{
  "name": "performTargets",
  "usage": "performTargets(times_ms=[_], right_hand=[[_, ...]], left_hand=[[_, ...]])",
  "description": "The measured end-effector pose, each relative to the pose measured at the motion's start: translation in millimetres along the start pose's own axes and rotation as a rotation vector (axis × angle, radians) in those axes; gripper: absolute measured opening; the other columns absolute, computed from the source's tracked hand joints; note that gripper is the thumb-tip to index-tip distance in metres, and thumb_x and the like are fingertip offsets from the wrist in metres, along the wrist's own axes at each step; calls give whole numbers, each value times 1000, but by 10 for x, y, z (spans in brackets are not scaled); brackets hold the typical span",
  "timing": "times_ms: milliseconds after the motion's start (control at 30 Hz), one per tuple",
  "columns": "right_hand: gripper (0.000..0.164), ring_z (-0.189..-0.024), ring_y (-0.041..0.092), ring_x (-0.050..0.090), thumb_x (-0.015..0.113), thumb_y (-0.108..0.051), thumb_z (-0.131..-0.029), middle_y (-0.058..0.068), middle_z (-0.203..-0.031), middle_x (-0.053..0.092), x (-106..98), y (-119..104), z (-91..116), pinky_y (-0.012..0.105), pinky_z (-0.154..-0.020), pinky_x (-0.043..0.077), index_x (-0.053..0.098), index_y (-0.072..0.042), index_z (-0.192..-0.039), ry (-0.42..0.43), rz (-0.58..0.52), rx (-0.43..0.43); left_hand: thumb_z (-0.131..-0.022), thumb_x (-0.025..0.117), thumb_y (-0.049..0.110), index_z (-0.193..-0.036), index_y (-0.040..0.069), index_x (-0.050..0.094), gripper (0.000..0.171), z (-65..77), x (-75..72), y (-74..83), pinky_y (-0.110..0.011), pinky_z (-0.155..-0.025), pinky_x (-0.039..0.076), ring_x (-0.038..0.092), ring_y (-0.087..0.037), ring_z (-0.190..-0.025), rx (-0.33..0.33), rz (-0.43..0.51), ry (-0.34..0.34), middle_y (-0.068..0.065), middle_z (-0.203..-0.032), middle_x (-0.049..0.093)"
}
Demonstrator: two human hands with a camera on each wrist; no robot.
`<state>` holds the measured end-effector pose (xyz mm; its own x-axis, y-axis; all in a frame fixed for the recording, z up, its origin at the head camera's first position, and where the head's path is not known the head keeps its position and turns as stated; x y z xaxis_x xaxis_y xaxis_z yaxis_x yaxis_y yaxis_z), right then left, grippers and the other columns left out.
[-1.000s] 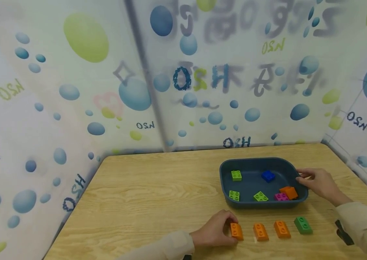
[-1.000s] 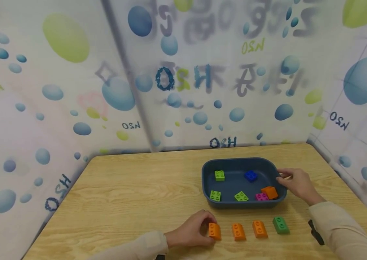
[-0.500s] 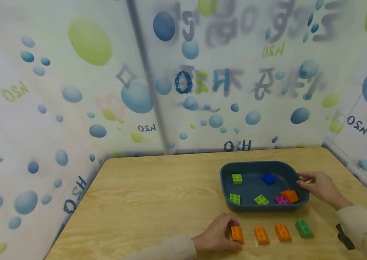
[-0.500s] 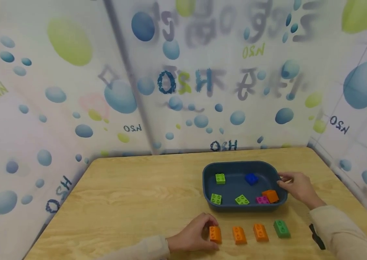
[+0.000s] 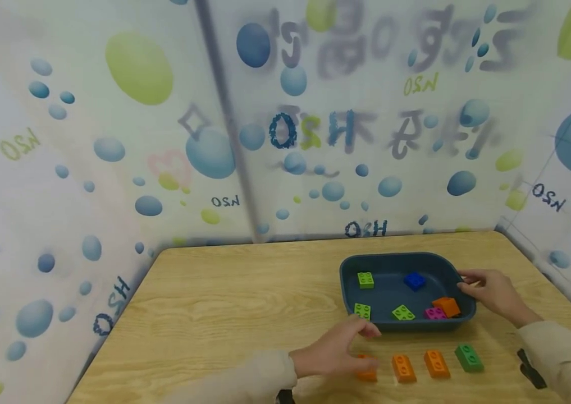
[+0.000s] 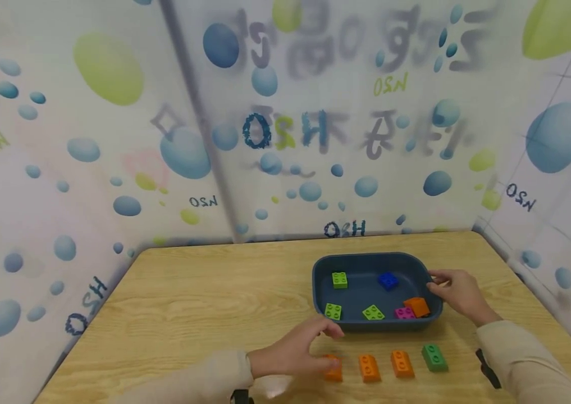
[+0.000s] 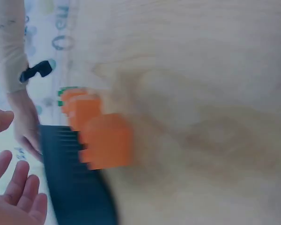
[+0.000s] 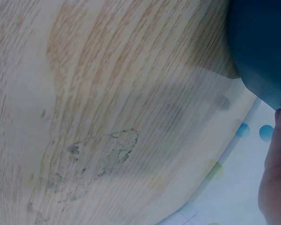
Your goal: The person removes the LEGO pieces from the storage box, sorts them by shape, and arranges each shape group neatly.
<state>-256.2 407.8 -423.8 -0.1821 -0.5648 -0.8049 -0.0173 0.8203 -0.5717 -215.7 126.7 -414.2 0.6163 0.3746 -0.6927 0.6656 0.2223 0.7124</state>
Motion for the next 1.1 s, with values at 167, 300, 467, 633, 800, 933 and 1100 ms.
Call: performTargets(times_ms=[167, 300, 467, 633, 800, 933, 1100], right_hand=[[40, -68, 23, 56, 61, -15, -83, 21, -85, 61, -11, -9, -5, 26, -50, 44, 54, 14, -109, 4, 3, 3], [40, -66, 23, 56, 62, -16, -83, 21, -84, 61, -22, -19, -5, 26, -50, 44, 54, 15, -108, 11, 7, -8], [39, -66, 22, 56, 62, -13, -82, 20, -84, 61, -31, -16, 5, 25, -50, 44, 54, 15, -108, 13, 3, 2], [40, -65, 21, 55, 62, -14, -83, 22, -84, 61, -24, -12, -19, 25, -49, 44, 53, 16, -109, 0, -17, 13], [40, -64, 19, 55, 61, -14, -83, 22, -84, 61, -29, -26, -54, 25, -48, 44, 53, 15, -109, 9, -31, 8], [38, -63, 19, 55, 62, -12, -83, 22, -84, 62, -35, -27, -37, 25, -48, 44, 54, 15, -108, 23, -45, -7], [39, -65, 19, 55, 61, -14, -83, 22, -85, 61, -19, 5, -1, 24, -50, 45, 54, 15, -108, 12, -46, -5]], left_hand=[[-85, 59, 23, -115, 10, 50, 33, -256, -161, 277, -14, -84, 36, 47, -4, -98, 96, -134, -22, 1, -107, 52], [-86, 59, 23, -114, 11, 52, 31, -533, -243, 376, -10, -84, 33, 46, 0, -95, 107, -230, -27, 4, -105, 53], [-85, 60, 23, -112, 13, 54, 29, -933, -294, 442, -7, -84, 30, 45, 3, -93, 92, -309, -10, 7, -105, 54], [-86, 59, 24, -114, 14, 53, 31, -1313, -286, 456, -4, -80, 32, 47, 4, -92, 66, -351, -17, 7, -106, 55], [-86, 58, 24, -117, 15, 53, 32, -1583, -273, 357, -5, -81, 33, 49, 0, -94, 30, -396, -31, 5, -107, 56], [-86, 58, 27, -117, 17, 54, 33, -1706, -252, 220, -6, -79, 34, 48, 1, -91, -16, -462, -16, 7, -106, 55], [-86, 58, 30, -117, 20, 55, 33, -1774, -208, 49, -7, -77, 36, 46, 3, -88, -56, -549, 12, 10, -102, 54]])
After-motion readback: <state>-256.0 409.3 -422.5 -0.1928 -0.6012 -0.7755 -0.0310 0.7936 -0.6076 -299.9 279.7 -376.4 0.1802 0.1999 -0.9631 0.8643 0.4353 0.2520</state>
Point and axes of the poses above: each hand's wrist, its own z-axis away from the middle knuckle, its own x-axis out of the palm, y = z × x, the point moved 9 cm from there along -z, towards the middle knuckle
